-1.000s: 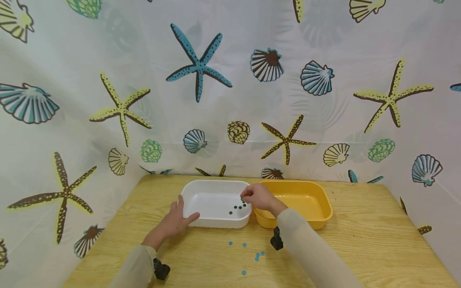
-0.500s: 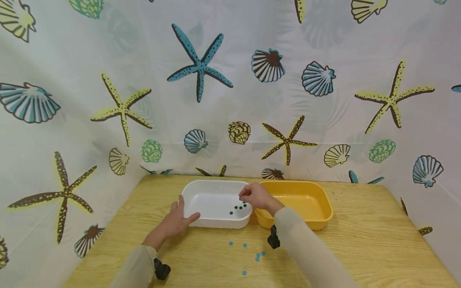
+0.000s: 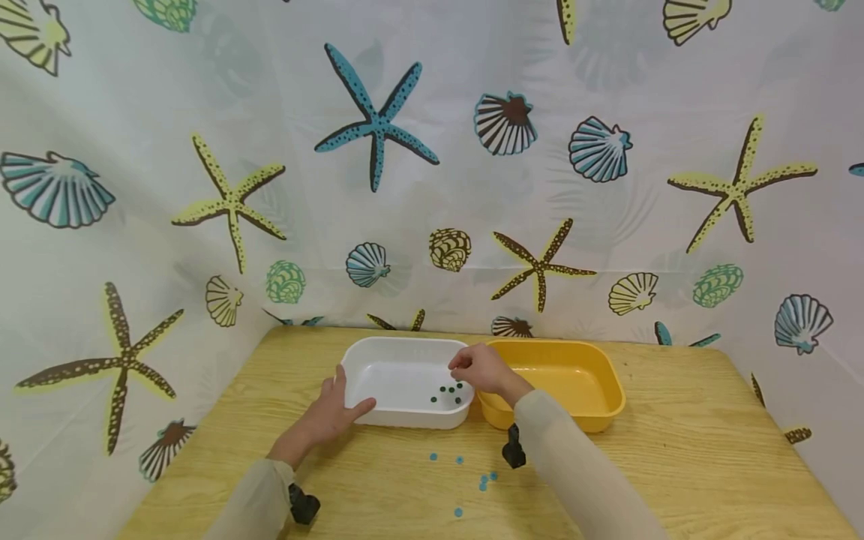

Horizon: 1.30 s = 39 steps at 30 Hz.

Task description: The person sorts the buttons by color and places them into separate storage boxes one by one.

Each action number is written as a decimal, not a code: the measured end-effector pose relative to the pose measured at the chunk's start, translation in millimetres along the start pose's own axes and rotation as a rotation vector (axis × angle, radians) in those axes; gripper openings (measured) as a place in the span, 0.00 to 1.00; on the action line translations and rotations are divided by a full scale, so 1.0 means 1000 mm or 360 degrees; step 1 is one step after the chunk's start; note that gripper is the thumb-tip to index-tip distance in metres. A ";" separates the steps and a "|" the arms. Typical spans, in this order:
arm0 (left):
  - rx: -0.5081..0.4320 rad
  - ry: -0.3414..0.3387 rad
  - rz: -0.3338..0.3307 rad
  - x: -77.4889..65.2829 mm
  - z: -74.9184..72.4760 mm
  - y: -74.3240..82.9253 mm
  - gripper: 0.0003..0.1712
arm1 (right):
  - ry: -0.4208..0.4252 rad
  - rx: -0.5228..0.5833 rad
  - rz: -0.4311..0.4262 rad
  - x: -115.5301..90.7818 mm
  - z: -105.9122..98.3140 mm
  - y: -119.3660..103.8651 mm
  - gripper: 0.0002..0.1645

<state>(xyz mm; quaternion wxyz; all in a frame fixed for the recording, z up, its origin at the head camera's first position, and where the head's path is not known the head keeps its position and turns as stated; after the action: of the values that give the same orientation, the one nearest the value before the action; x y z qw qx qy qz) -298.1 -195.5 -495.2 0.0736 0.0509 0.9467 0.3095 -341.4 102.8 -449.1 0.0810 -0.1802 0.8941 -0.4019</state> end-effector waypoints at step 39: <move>0.0224 0.0294 0.0272 0.000 -0.010 0.009 0.60 | 0.0165 -0.0035 -0.0034 -0.058 -0.038 0.020 0.09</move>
<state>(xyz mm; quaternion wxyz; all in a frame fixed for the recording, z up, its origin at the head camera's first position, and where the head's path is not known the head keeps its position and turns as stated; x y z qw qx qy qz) -299.2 -194.2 -481.8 -0.0441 0.1076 0.9610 0.2510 -304.1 163.8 -438.3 0.0283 -0.1694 0.8995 -0.4017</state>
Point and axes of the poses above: each hand's wrist, its own x-axis towards the middle knuckle, its own z-axis out of the palm, y = z × x, the point moved 1 cm from there along x, towards the middle knuckle, and after that the axes turned 1 degree about z, right-handed, at the moved point
